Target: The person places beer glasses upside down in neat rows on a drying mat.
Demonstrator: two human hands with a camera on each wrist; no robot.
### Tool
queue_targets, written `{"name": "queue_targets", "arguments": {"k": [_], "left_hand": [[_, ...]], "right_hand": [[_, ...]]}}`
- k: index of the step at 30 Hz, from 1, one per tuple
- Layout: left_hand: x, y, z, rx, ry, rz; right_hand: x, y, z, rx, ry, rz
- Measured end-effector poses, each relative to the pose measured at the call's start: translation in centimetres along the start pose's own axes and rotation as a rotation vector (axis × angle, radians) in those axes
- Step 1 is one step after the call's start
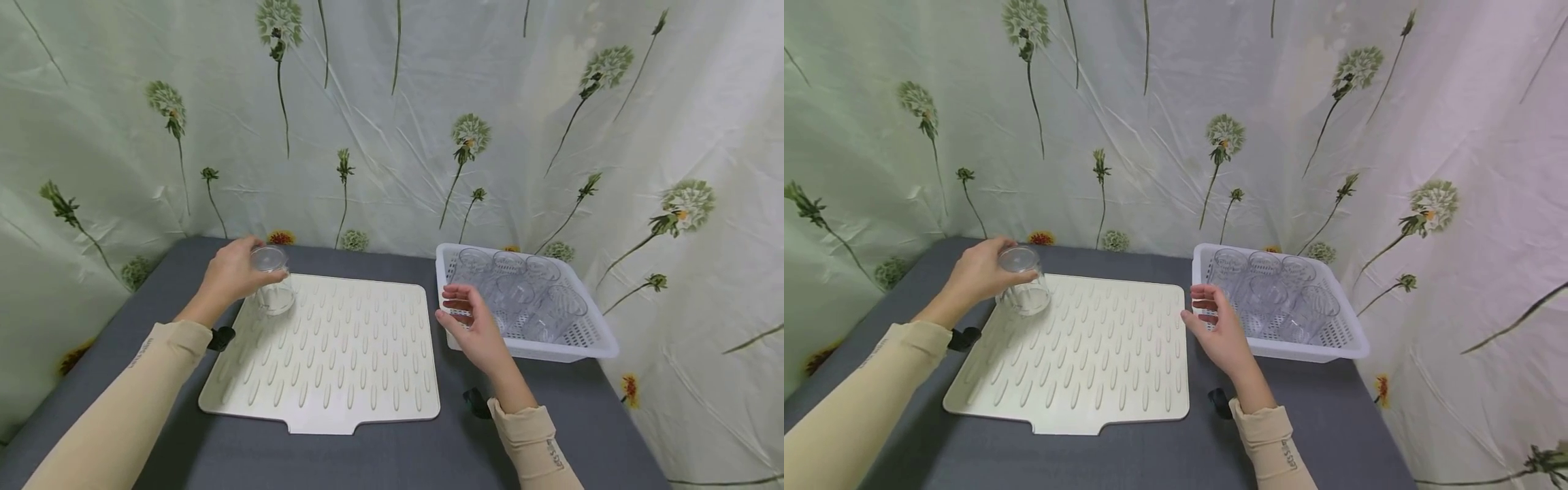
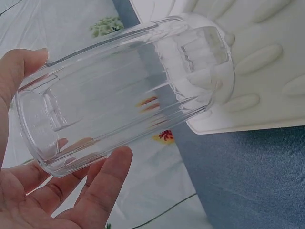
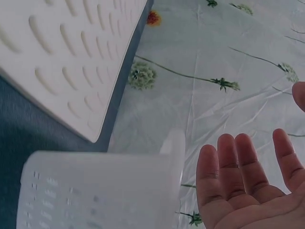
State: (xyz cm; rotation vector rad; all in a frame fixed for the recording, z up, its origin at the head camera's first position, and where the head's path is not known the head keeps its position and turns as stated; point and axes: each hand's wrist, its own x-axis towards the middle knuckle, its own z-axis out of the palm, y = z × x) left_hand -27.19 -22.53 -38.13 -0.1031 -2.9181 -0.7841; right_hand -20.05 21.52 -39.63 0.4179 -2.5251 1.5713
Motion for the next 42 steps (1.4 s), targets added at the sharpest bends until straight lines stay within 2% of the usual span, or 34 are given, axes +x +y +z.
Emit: {"name": "queue_targets", "arguments": {"k": [6,16,29,36,42], "left_hand": [[-0.1,-0.1,0.0,-0.006,0.018,0.020],[-0.1,-0.4,0.3,-0.021,0.042,0.012],[-0.1,-0.3,0.2,-0.028,0.012,-0.024],[-0.5,-0.3,0.6,-0.059,0.044,-0.058],[-0.6,-0.2,0.9,-0.077,0.074,-0.053]], "right_hand": [[0.8,0.0,-1.0,-0.048,-0.015,-0.001],[2.0,-0.1,-2.8,-0.135,-0.035,-0.012],[3.6,-0.8,-4.9,-0.289,-0.076,0.003],[4.6,-1.0,-5.7,-0.326,-0.105,0.013],[5.1,-1.2,-6.0,-0.356,-0.118,0.040]]}}
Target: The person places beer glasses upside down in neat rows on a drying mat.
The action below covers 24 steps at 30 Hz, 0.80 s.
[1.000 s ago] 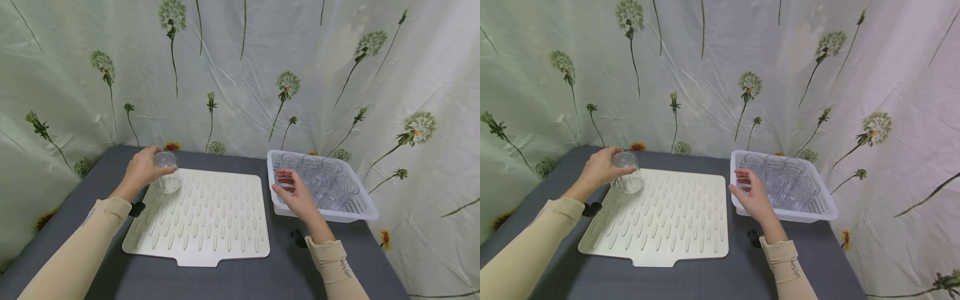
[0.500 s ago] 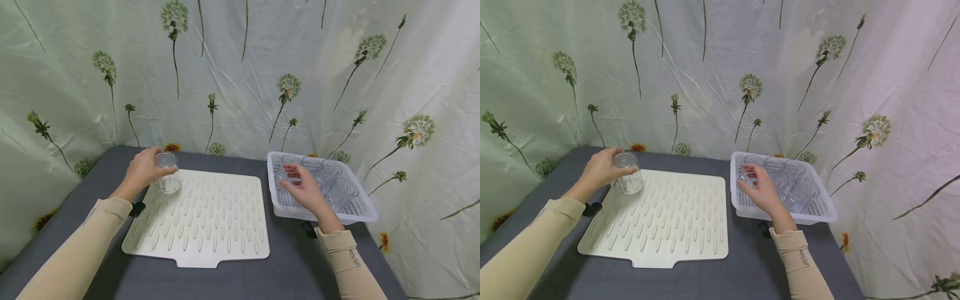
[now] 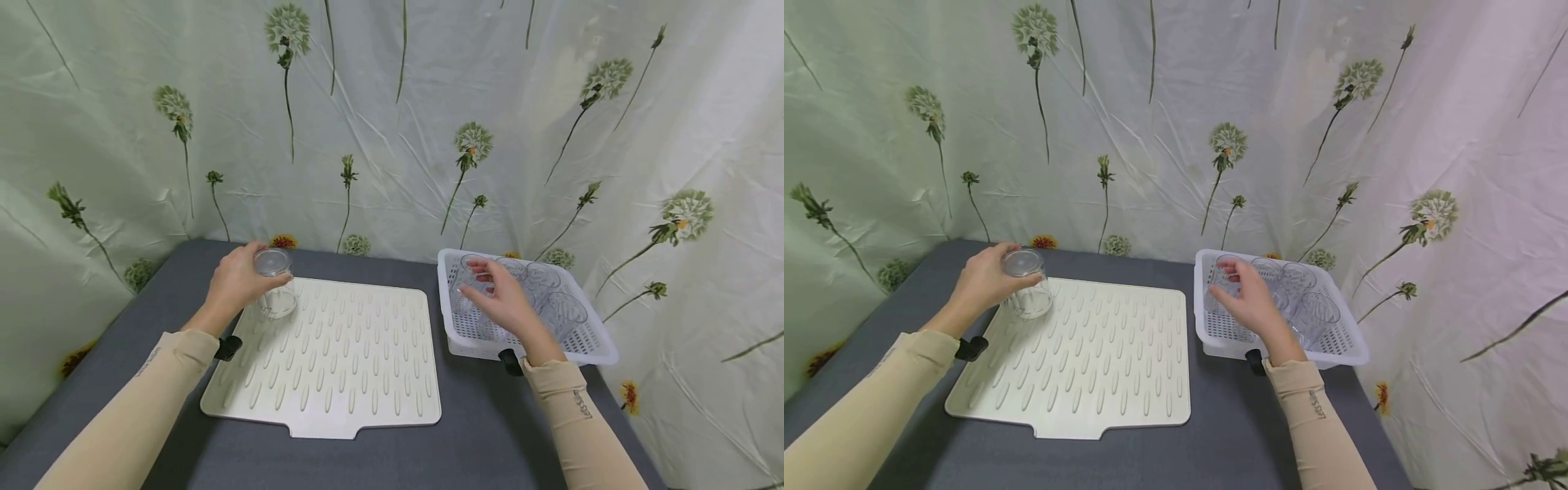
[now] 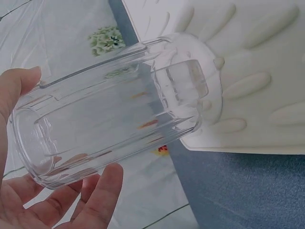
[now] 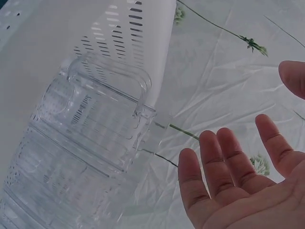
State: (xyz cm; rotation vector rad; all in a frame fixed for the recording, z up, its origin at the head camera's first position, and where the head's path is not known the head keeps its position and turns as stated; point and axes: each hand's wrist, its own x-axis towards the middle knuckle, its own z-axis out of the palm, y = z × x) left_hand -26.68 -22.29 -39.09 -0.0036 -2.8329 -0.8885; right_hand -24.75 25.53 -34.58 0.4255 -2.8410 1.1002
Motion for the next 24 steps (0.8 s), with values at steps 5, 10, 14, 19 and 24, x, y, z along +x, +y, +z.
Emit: {"name": "queue_targets", "arguments": {"k": [5,10,14,19,24], "left_hand": [[-0.14,0.17,0.17,-0.016,0.031,0.008],[-0.19,0.32,0.31,-0.044,0.041,0.010],[-0.19,0.39,0.43,-0.050,0.047,0.006],[-0.23,0.37,0.48,-0.046,0.056,0.003],[-0.39,0.31,0.43,-0.043,0.061,0.007]], "right_hand": [[0.31,-0.17,-0.13,-0.015,-0.015,0.012],[0.55,-0.17,-0.04,-0.026,-0.027,0.000],[0.70,-0.27,0.00,-0.047,-0.024,-0.011],[0.86,-0.41,-0.09,-0.077,-0.027,-0.006],[1.03,-0.50,-0.22,-0.096,-0.041,0.008]]}}
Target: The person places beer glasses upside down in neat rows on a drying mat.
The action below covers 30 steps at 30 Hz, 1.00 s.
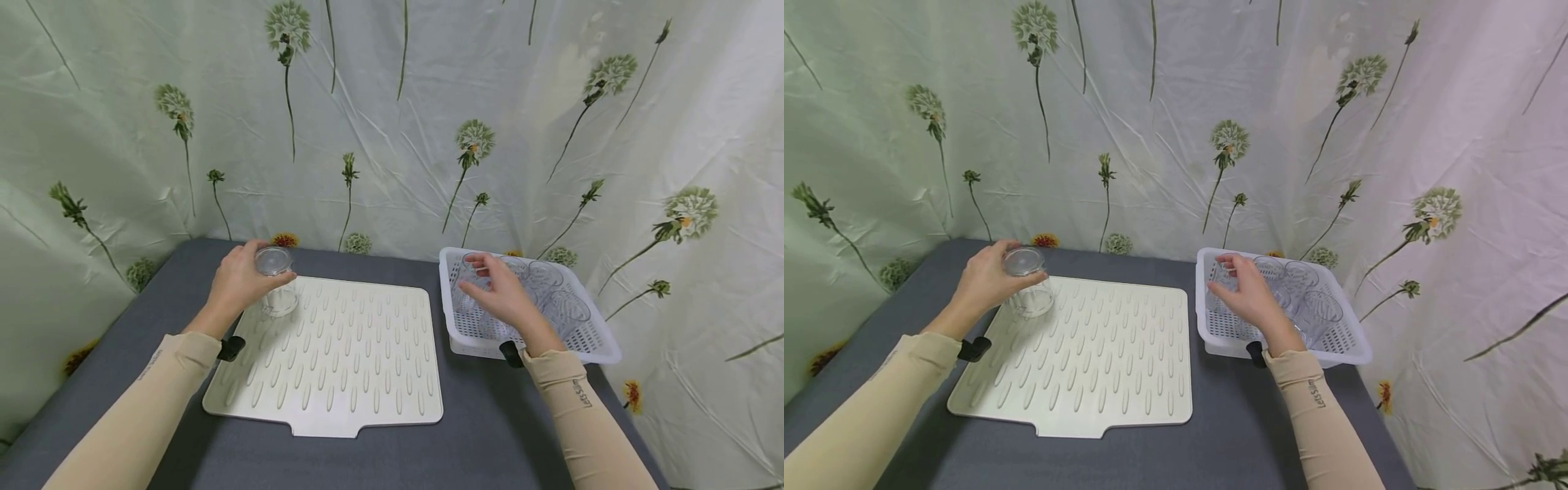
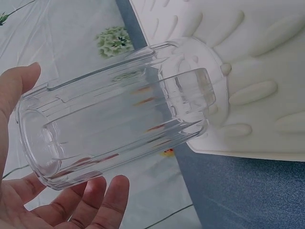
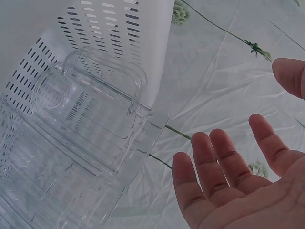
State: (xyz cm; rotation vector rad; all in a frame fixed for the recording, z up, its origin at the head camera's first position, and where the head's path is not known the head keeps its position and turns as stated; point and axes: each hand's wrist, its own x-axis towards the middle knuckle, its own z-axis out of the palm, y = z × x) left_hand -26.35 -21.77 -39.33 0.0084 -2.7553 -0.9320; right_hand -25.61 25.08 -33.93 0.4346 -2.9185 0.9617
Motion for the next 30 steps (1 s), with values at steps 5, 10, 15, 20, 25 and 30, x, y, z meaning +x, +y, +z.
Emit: {"name": "queue_targets", "arguments": {"k": [5,10,15,20,25,30], "left_hand": [[-0.3,-0.1,-0.1,0.001,0.012,0.008],[-0.4,-0.1,-0.3,0.006,0.023,0.023],[-0.6,0.0,-0.4,0.006,0.028,0.026],[-0.9,0.1,-0.6,0.005,0.040,0.029],[-1.3,0.3,-0.7,0.009,0.040,0.033],[-1.8,0.4,-0.9,0.014,0.058,0.031]], "right_hand": [[0.2,0.0,-0.2,0.002,-0.019,0.009],[0.4,0.1,-0.5,0.014,-0.021,0.006],[0.7,0.4,-0.8,0.014,-0.022,0.003],[1.0,0.4,-0.8,0.003,-0.036,0.013],[1.1,0.3,-0.9,-0.001,-0.046,0.023],[1.2,0.3,-1.0,0.001,-0.061,0.034]]}}
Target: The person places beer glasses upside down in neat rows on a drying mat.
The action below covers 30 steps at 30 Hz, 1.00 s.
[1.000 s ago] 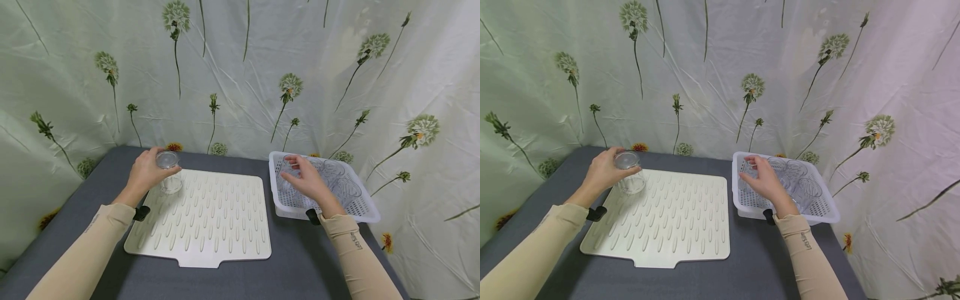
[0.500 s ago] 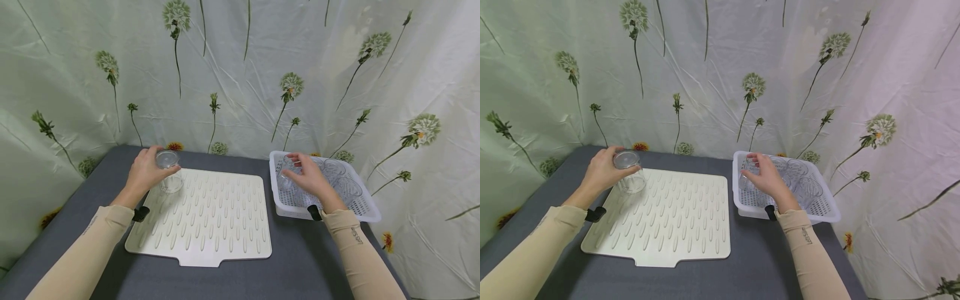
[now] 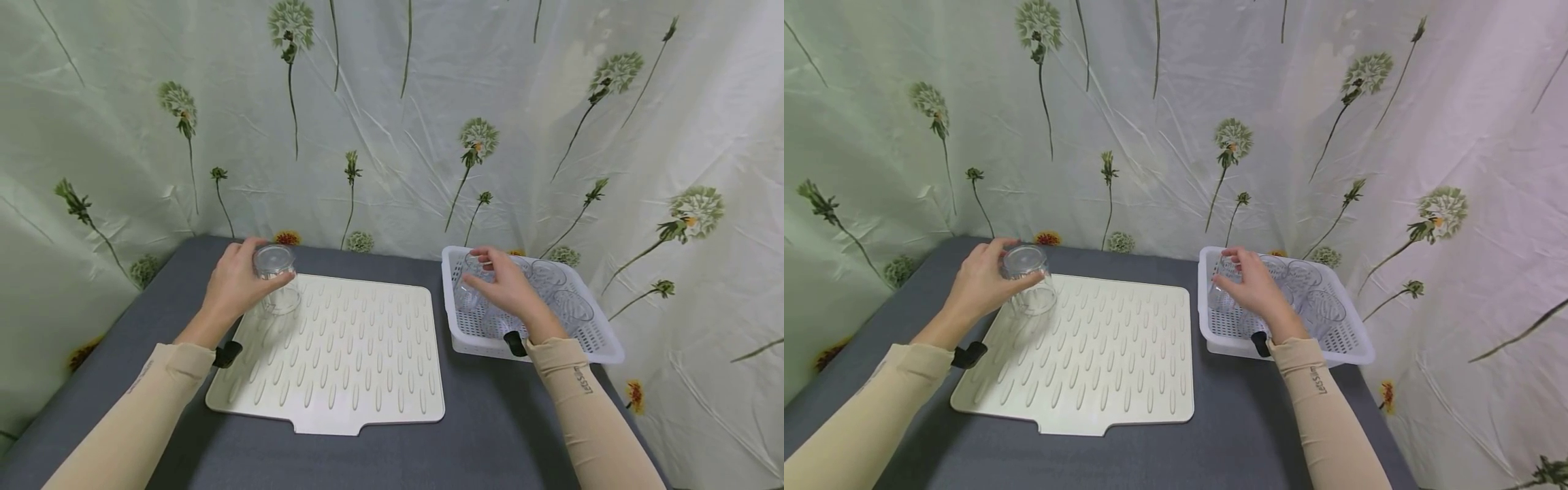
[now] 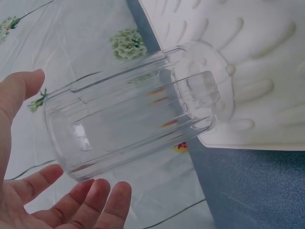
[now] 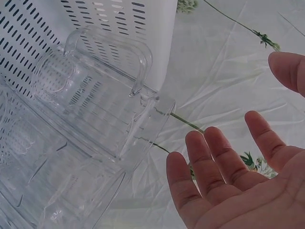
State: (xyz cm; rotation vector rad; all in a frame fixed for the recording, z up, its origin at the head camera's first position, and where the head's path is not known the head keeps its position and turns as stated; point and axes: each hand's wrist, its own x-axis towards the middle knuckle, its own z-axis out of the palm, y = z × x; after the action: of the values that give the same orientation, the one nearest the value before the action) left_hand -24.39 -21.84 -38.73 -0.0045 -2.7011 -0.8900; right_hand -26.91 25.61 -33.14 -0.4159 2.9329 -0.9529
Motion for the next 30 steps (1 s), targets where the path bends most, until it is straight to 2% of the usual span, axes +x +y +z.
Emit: {"name": "queue_targets", "arguments": {"k": [9,22,30], "left_hand": [[-0.9,0.0,-0.8,-0.015,0.042,0.021],[-2.4,0.5,-1.1,-0.043,0.055,0.043],[-3.6,0.6,-1.5,-0.081,0.036,0.008]], "right_hand": [[0.7,0.2,-0.1,-0.010,-0.010,0.018],[1.2,0.4,-0.6,-0.025,-0.034,0.049],[1.8,0.8,-0.9,-0.062,-0.036,0.044]]}}
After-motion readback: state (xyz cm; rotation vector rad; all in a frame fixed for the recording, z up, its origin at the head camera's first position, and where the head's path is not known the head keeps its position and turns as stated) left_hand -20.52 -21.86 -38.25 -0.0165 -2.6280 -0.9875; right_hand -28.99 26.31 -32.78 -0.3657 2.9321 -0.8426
